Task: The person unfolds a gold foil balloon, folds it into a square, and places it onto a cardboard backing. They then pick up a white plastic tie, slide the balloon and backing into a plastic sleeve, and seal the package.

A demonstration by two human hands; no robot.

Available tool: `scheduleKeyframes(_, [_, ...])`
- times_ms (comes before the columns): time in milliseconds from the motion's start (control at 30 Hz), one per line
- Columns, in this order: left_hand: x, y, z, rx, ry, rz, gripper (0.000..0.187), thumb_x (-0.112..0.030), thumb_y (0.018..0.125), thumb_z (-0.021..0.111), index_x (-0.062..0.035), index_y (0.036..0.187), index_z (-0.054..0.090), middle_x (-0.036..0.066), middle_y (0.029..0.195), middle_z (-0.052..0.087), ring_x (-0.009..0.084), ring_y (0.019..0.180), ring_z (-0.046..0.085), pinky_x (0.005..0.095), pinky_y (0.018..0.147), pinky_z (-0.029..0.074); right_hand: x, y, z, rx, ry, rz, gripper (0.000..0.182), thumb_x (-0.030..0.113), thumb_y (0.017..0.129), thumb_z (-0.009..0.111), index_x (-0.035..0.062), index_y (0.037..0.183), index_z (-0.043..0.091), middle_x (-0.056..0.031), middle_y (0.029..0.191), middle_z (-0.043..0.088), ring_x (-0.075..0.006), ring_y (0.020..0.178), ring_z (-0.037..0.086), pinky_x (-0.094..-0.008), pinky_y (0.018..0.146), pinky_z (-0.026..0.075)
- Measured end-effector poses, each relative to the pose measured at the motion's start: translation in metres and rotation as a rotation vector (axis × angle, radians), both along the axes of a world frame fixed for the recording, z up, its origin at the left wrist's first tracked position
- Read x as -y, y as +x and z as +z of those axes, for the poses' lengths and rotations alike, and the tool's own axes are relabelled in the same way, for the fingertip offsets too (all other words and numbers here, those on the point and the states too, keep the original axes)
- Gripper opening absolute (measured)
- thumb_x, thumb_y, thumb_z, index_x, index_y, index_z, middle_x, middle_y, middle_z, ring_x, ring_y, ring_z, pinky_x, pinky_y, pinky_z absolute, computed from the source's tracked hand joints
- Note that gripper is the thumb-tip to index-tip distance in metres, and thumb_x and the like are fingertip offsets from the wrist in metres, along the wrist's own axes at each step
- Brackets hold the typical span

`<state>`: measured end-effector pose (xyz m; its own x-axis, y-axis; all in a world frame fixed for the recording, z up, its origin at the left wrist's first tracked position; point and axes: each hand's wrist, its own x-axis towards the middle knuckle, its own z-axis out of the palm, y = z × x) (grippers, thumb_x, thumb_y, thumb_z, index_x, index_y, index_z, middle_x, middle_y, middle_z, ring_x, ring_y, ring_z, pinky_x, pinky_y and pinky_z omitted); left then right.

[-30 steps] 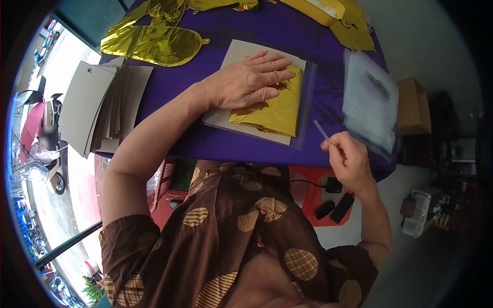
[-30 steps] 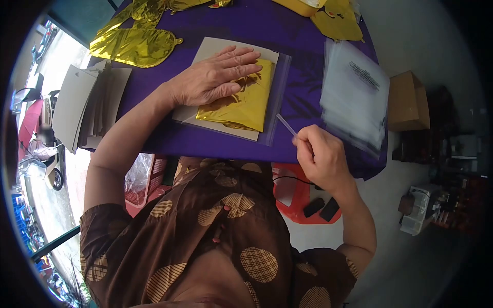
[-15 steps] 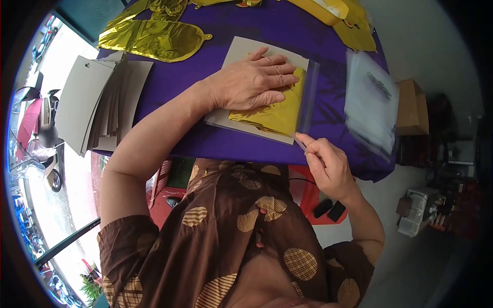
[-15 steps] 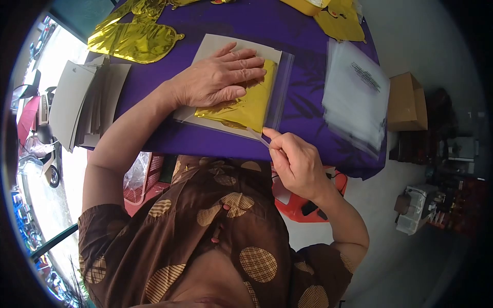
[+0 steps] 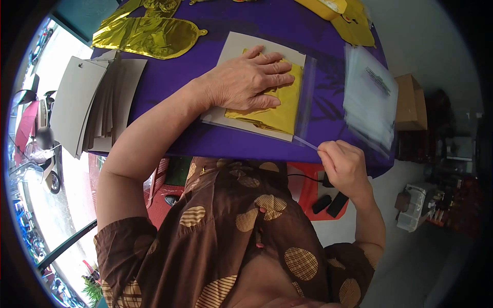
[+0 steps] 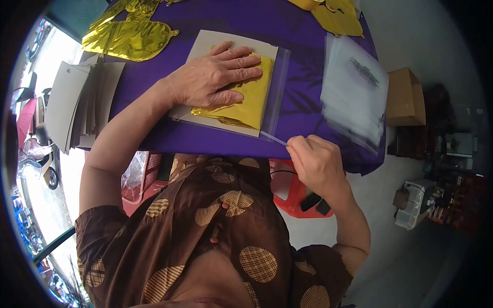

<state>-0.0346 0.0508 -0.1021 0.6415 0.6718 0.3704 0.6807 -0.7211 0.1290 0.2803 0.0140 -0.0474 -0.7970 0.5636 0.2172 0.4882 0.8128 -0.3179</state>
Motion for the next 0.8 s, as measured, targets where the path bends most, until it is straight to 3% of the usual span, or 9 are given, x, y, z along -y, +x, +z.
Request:
scheduleKeyframes(67, [0.002, 0.0, 0.006, -0.035, -0.087, 0.016, 0.065, -0.054, 0.097, 0.048, -0.0096, 0.145, 0.048, 0.016, 0.152, 0.043, 0.0359, 0.144, 0.035, 0.0557, 0.12, 0.022, 0.0, -0.002, -0.001, 0.006, -0.003, 0.005, 0.012, 0.002, 0.083, 0.07, 0.0039, 0.084, 0.059, -0.0107, 0.064, 0.057, -0.0292, 0.059, 0.059, -0.0404, 0.053, 0.045])
scheduleKeyframes(167, [0.002, 0.0, 0.009, -0.045, -0.095, 0.01, 0.065, -0.054, 0.097, 0.048, -0.0095, 0.145, 0.049, 0.016, 0.152, 0.043, 0.0358, 0.144, 0.035, 0.0558, 0.119, 0.022, -0.002, -0.005, -0.002, 0.001, -0.004, 0.014, 0.012, 0.003, 0.083, 0.071, 0.0038, 0.084, 0.058, -0.0112, 0.065, 0.057, -0.0296, 0.06, 0.059, -0.0407, 0.053, 0.045])
scheduleKeyframes(267, [0.001, 0.0, 0.002, -0.002, 0.032, -0.007, 0.059, -0.05, 0.096, 0.053, -0.0066, 0.137, 0.055, 0.013, 0.142, 0.051, 0.0326, 0.136, 0.042, 0.0519, 0.114, 0.031, -0.003, -0.006, -0.002, 0.002, -0.011, 0.021, 0.013, 0.003, 0.083, 0.071, 0.0035, 0.084, 0.058, -0.0116, 0.065, 0.058, -0.03, 0.06, 0.059, -0.0408, 0.053, 0.046])
scheduleKeyframes(367, [0.001, 0.0, 0.001, -0.006, 0.029, -0.004, 0.059, -0.05, 0.096, 0.053, -0.0068, 0.137, 0.055, 0.014, 0.144, 0.049, 0.0325, 0.138, 0.041, 0.0526, 0.114, 0.03, -0.007, -0.003, 0.001, 0.018, -0.044, 0.017, 0.012, 0.003, 0.083, 0.071, 0.0032, 0.084, 0.058, -0.0119, 0.066, 0.058, -0.0302, 0.06, 0.059, -0.0407, 0.054, 0.046])
scheduleKeyframes(800, [0.002, 0.002, -0.003, -0.029, 0.05, 0.024, 0.07, -0.062, 0.096, 0.046, -0.0079, 0.139, 0.052, 0.016, 0.145, 0.047, 0.0333, 0.139, 0.039, 0.0555, 0.116, 0.028, -0.021, -0.001, -0.002, -0.003, -0.084, 0.067, 0.011, 0.003, 0.083, 0.07, 0.0028, 0.083, 0.059, -0.0108, 0.069, 0.06, -0.0297, 0.063, 0.06, -0.0397, 0.056, 0.048])
